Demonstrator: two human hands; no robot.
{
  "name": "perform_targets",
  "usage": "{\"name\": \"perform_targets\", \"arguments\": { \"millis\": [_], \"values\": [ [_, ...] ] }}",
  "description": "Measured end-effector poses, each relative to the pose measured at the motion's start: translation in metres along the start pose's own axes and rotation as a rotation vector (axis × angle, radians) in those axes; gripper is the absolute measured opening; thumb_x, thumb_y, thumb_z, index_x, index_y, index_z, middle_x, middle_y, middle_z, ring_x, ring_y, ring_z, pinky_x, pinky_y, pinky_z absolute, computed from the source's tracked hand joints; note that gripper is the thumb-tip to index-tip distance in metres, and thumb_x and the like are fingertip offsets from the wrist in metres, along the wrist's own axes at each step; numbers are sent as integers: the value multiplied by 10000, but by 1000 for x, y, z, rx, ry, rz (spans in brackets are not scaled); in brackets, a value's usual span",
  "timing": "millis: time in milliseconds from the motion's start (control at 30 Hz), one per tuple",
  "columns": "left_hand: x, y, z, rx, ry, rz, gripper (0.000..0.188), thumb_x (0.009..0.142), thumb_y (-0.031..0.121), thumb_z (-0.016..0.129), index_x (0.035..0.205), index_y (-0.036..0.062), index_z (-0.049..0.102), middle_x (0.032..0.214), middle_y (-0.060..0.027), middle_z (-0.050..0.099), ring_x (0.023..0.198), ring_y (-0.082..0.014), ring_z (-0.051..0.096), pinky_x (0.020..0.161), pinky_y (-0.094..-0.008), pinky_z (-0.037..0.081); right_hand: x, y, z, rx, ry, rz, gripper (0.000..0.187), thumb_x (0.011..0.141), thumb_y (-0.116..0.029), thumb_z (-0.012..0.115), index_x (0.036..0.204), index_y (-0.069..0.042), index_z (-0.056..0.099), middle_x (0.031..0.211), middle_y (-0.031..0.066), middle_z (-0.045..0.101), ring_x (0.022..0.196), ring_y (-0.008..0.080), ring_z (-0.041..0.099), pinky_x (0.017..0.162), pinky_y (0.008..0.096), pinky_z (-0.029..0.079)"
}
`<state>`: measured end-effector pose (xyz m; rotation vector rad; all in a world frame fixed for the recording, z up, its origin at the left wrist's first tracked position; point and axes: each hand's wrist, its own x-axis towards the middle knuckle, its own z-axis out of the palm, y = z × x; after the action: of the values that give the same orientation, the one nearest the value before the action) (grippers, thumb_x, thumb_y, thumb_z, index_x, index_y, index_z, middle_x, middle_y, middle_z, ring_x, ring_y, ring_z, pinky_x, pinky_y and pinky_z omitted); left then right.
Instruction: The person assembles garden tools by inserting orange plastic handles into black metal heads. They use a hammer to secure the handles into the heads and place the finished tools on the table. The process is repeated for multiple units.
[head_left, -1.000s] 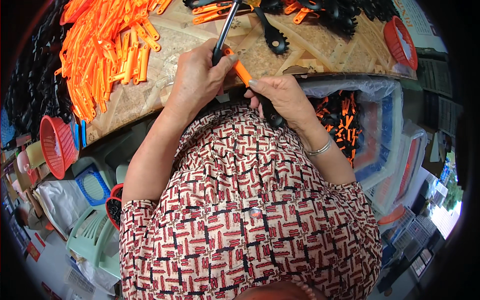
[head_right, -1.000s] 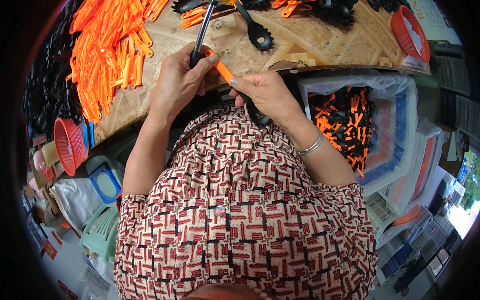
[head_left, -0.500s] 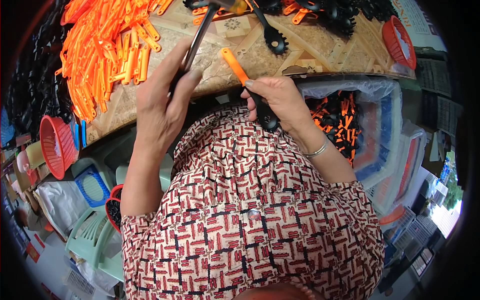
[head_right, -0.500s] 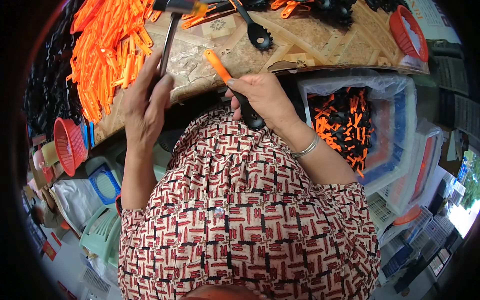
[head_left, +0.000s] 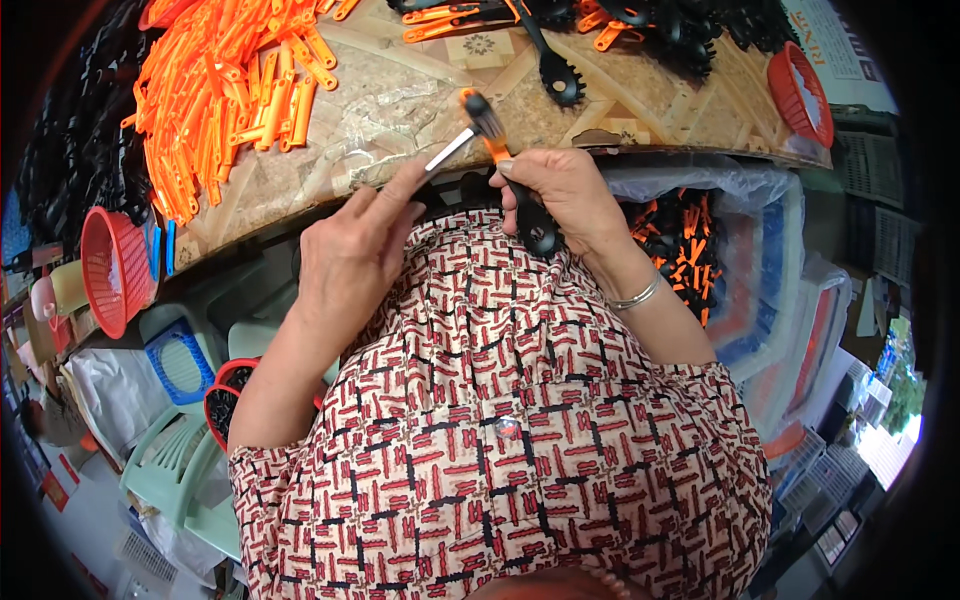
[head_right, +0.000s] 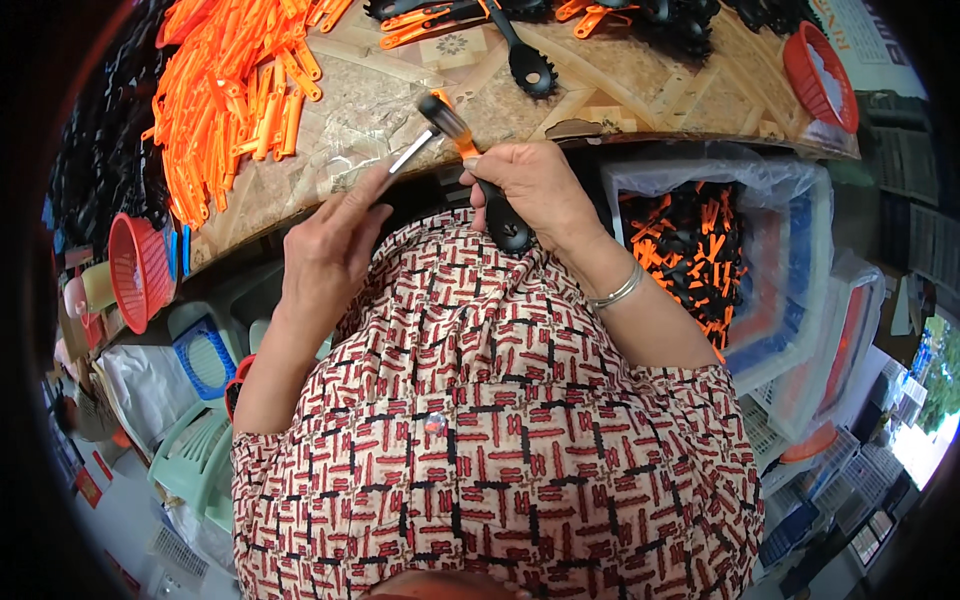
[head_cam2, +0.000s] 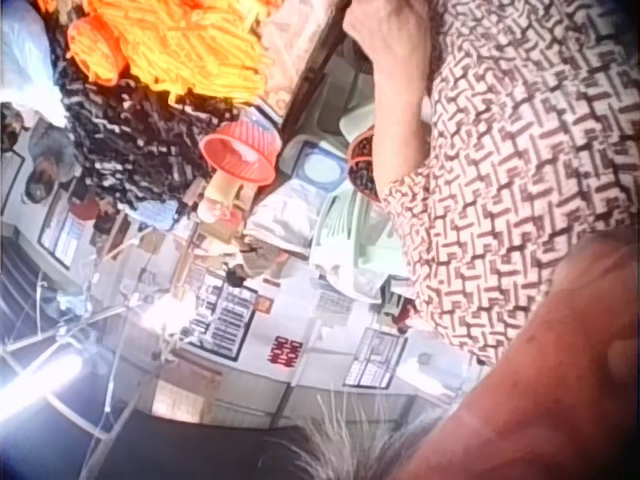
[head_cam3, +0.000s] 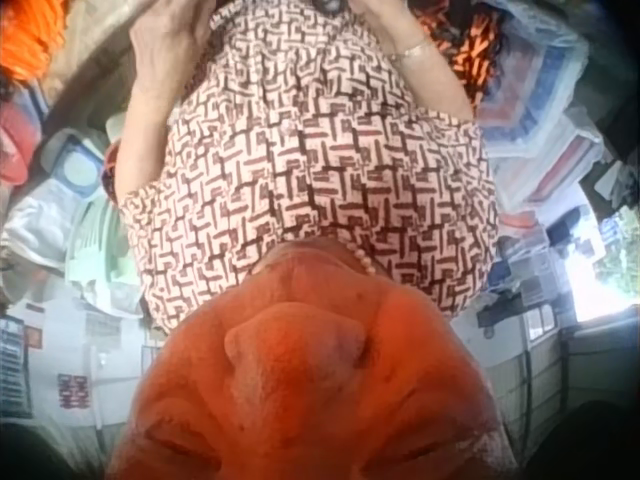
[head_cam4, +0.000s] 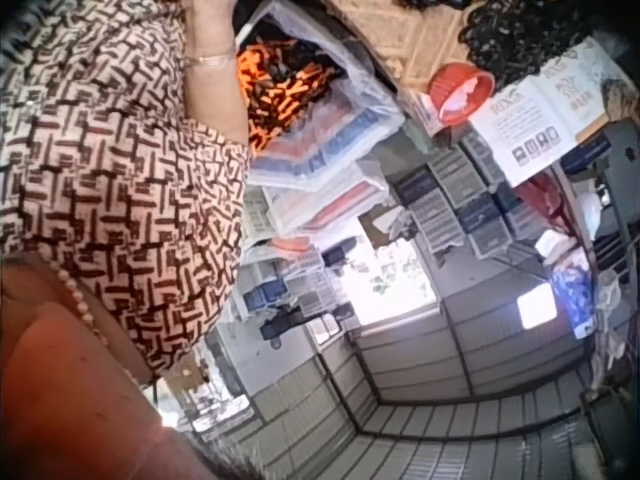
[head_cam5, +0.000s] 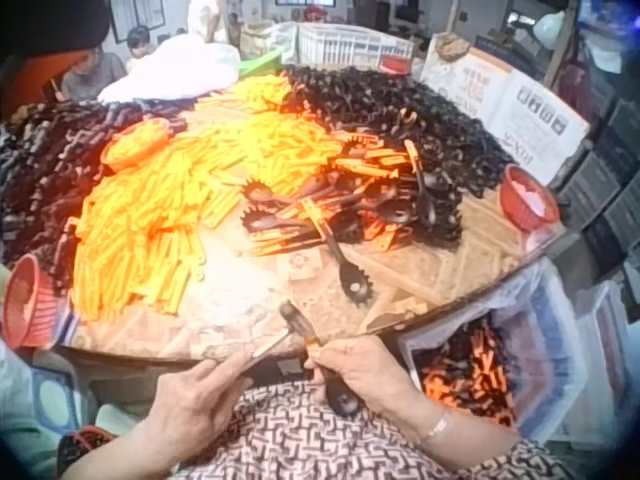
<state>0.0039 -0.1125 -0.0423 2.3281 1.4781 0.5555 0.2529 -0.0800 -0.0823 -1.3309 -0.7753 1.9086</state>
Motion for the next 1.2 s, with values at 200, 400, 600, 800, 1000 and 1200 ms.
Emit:
{"name": "perform_targets", "arguments": {
  "millis": [200,400,600,800,1000,1200],
  "values": [
    [4,6,-9,-88,308,127,513,893,74,749,1383,190,652,776,-82,612,627,-253,624,593,-392,506,1,-1,2,-3,0,21,242,994,-168,661,901,53,696,699,69,663,540,168,664,495,265,533],
    [6,-29,5,-302,263,-9,456,942,34,704,1385,126,652,1016,-88,743,767,-152,685,731,-287,542,-2,-8,-11,-131,-65,0,247,1000,-173,653,902,47,703,690,61,665,551,155,660,516,266,526],
    [7,-48,-20,-744,407,-449,445,997,113,682,1433,86,594,833,30,596,603,-9,440,510,-176,344,-64,-51,-135,-689,-72,21,291,994,-236,680,848,12,717,653,45,647,576,104,635,552,275,511],
    [28,-75,-47,-458,425,-629,276,952,215,745,1157,32,734,806,-6,662,667,-50,533,582,-232,405,-84,-86,-152,-1814,861,-338,300,964,-331,671,1031,-49,747,955,208,729,912,432,681,759,471,527],
    [53,-105,-37,-81,411,-485,232,921,287,746,1013,77,775,661,-114,631,574,-187,598,597,-335,481,29,-96,-55,-1272,504,-976,168,944,-163,690,1032,-26,732,940,116,712,813,277,686,735,377,524],
    [76,-87,-34,289,235,-336,300,901,314,749,1108,97,757,956,-142,691,856,-343,677,768,-442,527,71,-96,-27,-1231,428,-813,272,920,-282,712,984,-18,719,834,141,689,761,288,672,719,394,514]
  ]
}}
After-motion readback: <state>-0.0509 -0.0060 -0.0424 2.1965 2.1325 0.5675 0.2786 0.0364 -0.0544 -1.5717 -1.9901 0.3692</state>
